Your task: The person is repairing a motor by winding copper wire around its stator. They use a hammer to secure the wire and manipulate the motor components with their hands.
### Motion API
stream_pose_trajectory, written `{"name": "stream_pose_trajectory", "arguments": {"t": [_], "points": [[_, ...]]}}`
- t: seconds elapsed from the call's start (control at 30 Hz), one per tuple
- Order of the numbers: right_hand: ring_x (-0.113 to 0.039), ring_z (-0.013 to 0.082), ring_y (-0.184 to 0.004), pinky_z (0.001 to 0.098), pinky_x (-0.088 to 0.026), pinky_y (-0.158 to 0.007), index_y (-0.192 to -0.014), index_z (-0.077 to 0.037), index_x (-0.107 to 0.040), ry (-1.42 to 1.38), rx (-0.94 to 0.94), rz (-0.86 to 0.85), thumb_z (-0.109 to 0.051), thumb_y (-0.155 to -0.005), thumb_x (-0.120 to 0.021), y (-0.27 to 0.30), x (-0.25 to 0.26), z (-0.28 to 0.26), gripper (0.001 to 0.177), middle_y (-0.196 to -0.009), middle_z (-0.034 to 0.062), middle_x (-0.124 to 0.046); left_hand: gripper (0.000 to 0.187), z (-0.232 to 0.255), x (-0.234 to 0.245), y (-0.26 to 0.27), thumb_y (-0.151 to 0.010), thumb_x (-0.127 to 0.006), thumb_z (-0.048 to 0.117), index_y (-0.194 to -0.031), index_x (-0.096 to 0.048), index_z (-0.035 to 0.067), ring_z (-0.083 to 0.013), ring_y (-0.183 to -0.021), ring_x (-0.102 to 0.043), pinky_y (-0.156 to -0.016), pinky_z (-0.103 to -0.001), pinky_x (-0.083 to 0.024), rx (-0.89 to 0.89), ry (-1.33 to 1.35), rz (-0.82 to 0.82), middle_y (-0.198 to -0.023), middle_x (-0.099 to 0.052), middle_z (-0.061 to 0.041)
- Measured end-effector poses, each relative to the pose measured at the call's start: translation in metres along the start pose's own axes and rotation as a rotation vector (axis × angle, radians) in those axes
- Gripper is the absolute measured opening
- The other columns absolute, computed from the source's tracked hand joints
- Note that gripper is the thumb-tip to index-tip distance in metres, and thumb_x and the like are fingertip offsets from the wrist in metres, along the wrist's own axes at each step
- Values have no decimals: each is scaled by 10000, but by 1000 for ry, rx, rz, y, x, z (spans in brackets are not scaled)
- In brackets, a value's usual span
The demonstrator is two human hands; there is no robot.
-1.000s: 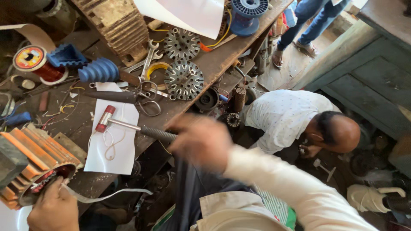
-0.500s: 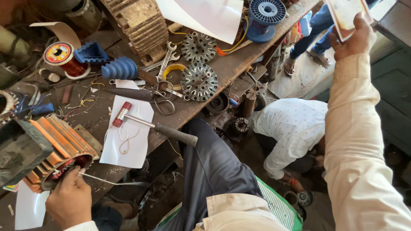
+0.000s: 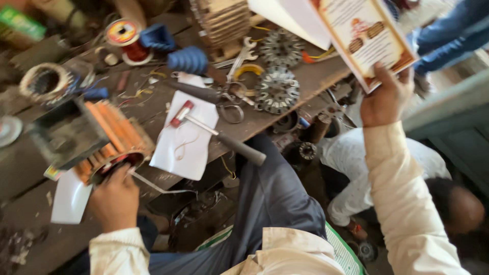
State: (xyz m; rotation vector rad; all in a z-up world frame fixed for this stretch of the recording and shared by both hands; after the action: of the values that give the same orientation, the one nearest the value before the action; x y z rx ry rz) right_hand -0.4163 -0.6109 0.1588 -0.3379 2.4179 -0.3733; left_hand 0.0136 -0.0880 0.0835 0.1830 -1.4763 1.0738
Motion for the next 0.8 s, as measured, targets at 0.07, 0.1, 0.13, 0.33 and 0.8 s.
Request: {"name": "stream_pose_trajectory", "arguments": {"t": [0.07, 0.1, 0.13, 0.33, 0.8], "points": [[-704, 268, -1171, 401, -592, -1061, -1406, 16, -541, -37, -99, -71, 133, -972, -603, 19, -63, 23, 454, -1299, 132, -679, 148, 6, 3, -4, -918, -752, 176, -1048, -816, 206, -346, -779, -712, -702, -455, -568, 13, -15, -9, -872, -747, -130], [-701, 268, -1169, 408, -583, -1067, -1406, 20, -533, -56, -149, -106, 131, -973, -601, 29, -93, 38, 452, -1294, 129, -676, 152, 9, 6, -6, -903, -757, 180, -1039, -818, 209, -350, -751, -708, -680, -464, -563, 19, -23, -13, -856, -747, -126], [-702, 267, -1152, 408, -584, -1049, -1385, 29, -538, -57, -166, -128, 124, -973, -608, 36, -120, 52, 429, -1278, 134, -679, 157, 11, 9, -8, -895, -753, 179, -1038, -814, 201, -349, -740, -708, -665, -466, -562, 36, -13, -11, -856, -748, -124], [-736, 286, -1000, 420, -623, -868, -1287, 66, -577, -66, -374, -173, 116, -918, -627, 67, -235, 171, 375, -1174, 169, -720, 129, 18, 24, -15, -884, -729, 165, -991, -800, 175, -343, -707, -715, -611, -480, -558, 126, 31, -38, -822, -751, -117], [-782, 292, -905, 453, -687, -767, -1198, 28, -622, 30, -699, -14, -53, -965, -607, 79, -223, 284, 247, -1107, 154, -744, 98, 13, 22, -31, -889, -700, 181, -909, -793, 157, -370, -627, -711, -548, -477, -558, 233, 105, -161, -664, -697, -163]]}}
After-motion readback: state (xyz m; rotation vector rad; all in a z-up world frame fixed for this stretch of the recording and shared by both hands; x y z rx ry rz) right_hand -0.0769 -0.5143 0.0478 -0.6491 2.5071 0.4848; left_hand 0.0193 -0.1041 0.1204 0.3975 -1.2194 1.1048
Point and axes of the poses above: each hand's wrist, its own y-axis away from the middle knuckle, its own x-axis out of the back of the hand, z = x × y, the point moved 10 cm from there along -y, towards the middle knuckle
